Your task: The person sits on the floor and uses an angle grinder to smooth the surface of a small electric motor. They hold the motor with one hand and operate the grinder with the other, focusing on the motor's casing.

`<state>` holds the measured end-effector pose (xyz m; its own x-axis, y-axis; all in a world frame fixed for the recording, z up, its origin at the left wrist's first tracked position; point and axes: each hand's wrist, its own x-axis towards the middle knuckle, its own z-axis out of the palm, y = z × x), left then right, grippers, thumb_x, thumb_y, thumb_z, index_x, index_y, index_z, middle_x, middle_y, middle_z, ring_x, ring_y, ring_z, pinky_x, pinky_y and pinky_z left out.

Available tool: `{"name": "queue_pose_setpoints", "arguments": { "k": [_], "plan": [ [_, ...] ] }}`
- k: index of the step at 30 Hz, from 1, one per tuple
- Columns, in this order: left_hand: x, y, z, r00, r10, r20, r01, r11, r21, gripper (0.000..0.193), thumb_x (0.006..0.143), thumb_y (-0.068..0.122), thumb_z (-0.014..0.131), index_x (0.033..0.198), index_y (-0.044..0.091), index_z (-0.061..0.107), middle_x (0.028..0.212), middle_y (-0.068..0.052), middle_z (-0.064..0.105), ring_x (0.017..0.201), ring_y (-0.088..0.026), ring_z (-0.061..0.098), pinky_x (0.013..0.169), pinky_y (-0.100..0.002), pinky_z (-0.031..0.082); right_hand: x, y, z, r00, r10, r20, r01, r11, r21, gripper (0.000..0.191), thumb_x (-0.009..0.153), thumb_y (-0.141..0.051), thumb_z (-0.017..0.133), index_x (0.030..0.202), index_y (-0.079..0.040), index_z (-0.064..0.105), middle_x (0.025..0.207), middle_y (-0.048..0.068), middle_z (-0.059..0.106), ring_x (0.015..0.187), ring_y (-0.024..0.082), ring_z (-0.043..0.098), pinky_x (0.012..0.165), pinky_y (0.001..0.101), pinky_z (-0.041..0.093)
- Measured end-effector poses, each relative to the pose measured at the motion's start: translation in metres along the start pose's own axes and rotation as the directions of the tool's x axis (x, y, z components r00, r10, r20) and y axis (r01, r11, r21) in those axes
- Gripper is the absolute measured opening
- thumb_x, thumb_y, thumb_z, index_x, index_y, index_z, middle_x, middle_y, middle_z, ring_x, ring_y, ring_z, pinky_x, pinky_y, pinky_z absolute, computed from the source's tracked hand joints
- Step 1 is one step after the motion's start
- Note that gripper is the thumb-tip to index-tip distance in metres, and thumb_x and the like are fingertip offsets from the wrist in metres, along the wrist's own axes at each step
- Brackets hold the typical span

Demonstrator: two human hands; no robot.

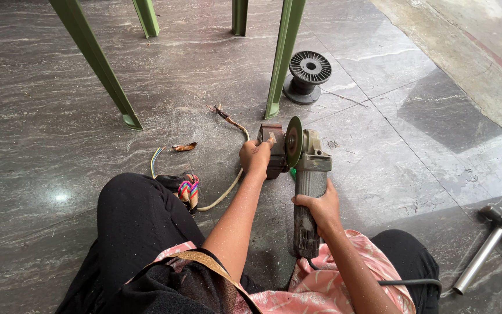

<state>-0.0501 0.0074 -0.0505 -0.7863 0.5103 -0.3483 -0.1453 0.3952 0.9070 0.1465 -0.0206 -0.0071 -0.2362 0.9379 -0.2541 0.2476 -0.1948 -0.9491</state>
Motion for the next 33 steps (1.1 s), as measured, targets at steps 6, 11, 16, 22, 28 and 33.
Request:
{"name": "queue_pose_setpoints", "arguments": {
  "k": [6,11,16,22,28,33],
  "plan": [
    [-0.0004,0.001,-0.0013,1.0,-0.013,0.017,0.013,1.0,-0.001,0.033,0.081,0.033,0.078,0.078,0.001,0.073,0.083,-0.014,0.076,0.082,-0.028,0.075,0.075,-0.044,0.056,-0.001,-0.0007,0.0003,1.0,0.02,-0.004,-0.02,1.0,-0.008,0.066,0.056,0.005,0.08,0.117,0.0,0.056,0.086,0.014,0.069,0.062,0.024,0.069,0.054,0.0385,0.058],
    [0.0,0.0019,-0.0012,1.0,-0.021,0.006,0.021,1.0,0.003,0.033,0.08,0.033,0.079,0.078,0.001,0.072,0.084,-0.013,0.076,0.083,-0.028,0.075,0.076,-0.044,0.056,-0.0014,-0.0008,0.0006,1.0,0.008,0.0,-0.008,1.0,-0.015,0.066,0.056,0.005,0.08,0.118,0.001,0.056,0.086,0.014,0.069,0.061,0.023,0.069,0.053,0.0376,0.058],
    [0.0013,0.0004,-0.0006,0.999,-0.036,0.022,0.036,0.999,0.017,0.031,0.081,0.032,0.078,0.081,0.002,0.073,0.089,-0.013,0.076,0.087,-0.026,0.075,0.079,-0.043,0.057,0.0001,-0.0003,0.001,0.998,0.059,0.003,-0.059,0.998,-0.012,0.066,0.057,0.005,0.08,0.119,0.0,0.055,0.085,0.015,0.069,0.062,0.024,0.07,0.054,0.0387,0.059],
    [0.0015,0.0008,-0.0001,0.999,-0.034,0.019,0.033,0.999,0.021,0.03,0.082,0.033,0.079,0.085,0.004,0.073,0.092,-0.013,0.076,0.09,-0.026,0.074,0.08,-0.043,0.057,0.0009,0.0013,0.0013,1.0,-0.002,0.006,0.002,1.0,-0.019,0.065,0.057,0.005,0.081,0.117,0.001,0.057,0.087,0.014,0.069,0.062,0.023,0.07,0.054,0.037,0.059],
    [-0.0002,0.002,-0.0012,0.999,-0.036,0.015,0.036,0.999,0.013,0.031,0.081,0.033,0.079,0.083,0.003,0.074,0.091,-0.013,0.076,0.088,-0.027,0.075,0.079,-0.043,0.057,0.0007,0.0012,0.0014,0.999,0.032,0.003,-0.032,0.999,-0.008,0.065,0.057,0.005,0.08,0.118,0.0,0.056,0.086,0.015,0.069,0.061,0.024,0.069,0.053,0.0383,0.059],
    [0.002,0.0001,0.0,0.999,-0.032,0.013,0.032,0.999,0.012,0.032,0.081,0.034,0.079,0.082,0.002,0.074,0.091,-0.014,0.077,0.089,-0.028,0.075,0.08,-0.044,0.057,0.001,0.0011,0.0015,1.0,0.01,0.009,-0.01,1.0,0.003,0.065,0.057,0.005,0.08,0.118,0.001,0.057,0.086,0.014,0.069,0.062,0.023,0.07,0.053,0.0376,0.059]
  ]
}}
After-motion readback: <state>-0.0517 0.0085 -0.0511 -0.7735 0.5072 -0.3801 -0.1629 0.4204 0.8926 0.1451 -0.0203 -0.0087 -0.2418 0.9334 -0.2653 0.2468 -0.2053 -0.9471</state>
